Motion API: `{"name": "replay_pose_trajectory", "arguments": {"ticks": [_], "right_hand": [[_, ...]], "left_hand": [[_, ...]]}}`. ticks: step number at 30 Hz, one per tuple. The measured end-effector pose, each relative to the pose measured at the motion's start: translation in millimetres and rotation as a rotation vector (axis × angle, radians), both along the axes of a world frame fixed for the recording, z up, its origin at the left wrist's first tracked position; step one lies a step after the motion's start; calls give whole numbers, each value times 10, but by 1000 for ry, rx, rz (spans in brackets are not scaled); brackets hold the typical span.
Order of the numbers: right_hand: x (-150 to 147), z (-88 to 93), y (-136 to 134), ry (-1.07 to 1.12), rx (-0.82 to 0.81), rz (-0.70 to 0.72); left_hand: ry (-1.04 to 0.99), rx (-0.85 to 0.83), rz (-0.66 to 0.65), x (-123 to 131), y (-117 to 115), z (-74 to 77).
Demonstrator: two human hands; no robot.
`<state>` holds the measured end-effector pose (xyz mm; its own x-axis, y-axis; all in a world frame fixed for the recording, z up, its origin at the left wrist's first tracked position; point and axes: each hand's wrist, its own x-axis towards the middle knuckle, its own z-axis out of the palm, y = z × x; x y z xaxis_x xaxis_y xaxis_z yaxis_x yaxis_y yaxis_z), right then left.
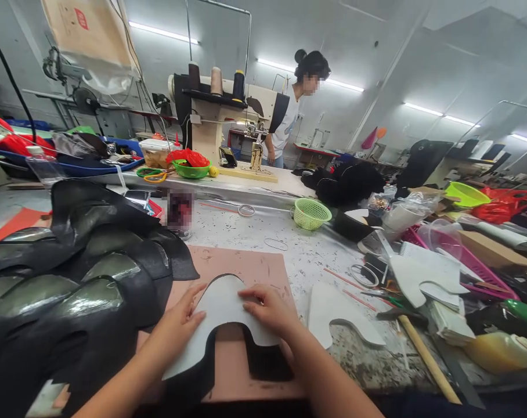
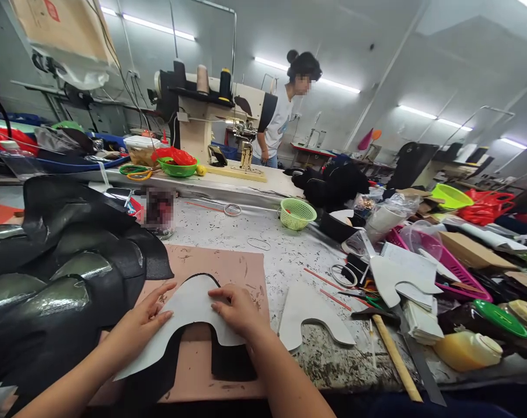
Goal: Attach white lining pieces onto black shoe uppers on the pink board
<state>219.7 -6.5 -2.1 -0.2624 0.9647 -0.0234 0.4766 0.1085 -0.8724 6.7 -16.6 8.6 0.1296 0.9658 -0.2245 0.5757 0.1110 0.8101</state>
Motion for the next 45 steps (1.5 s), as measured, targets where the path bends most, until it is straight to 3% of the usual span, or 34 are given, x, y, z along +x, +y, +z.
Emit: {"name": "replay_pose_trajectory", "arguments": {"ticks": [3, 8, 19, 30, 35, 38, 41, 45], "right_hand": [[-13, -65, 35, -27, 70, -8], [-29, -146, 27, -49, 95, -28], [-37, -174, 29, -112, 97, -27], [26, -110, -82, -323, 27, -84], [345, 72, -302, -524, 3, -128], [342, 259, -268, -637, 47, -157], [58, 284, -51, -524, 208, 15], [-411, 35, 236, -474, 332, 326]], "left_hand": [[186, 160, -67, -11, 65, -84], [230, 312, -116, -34, 89, -241], [342, 233, -162, -16, 154, -284], [537, 191, -251, 66, 168, -157], [553, 212, -259, 52, 161, -198], [536, 201, -252, 55, 181, -210], [470, 167, -218, 80, 205, -179], [354, 169, -163, 61, 146, -113]]}}
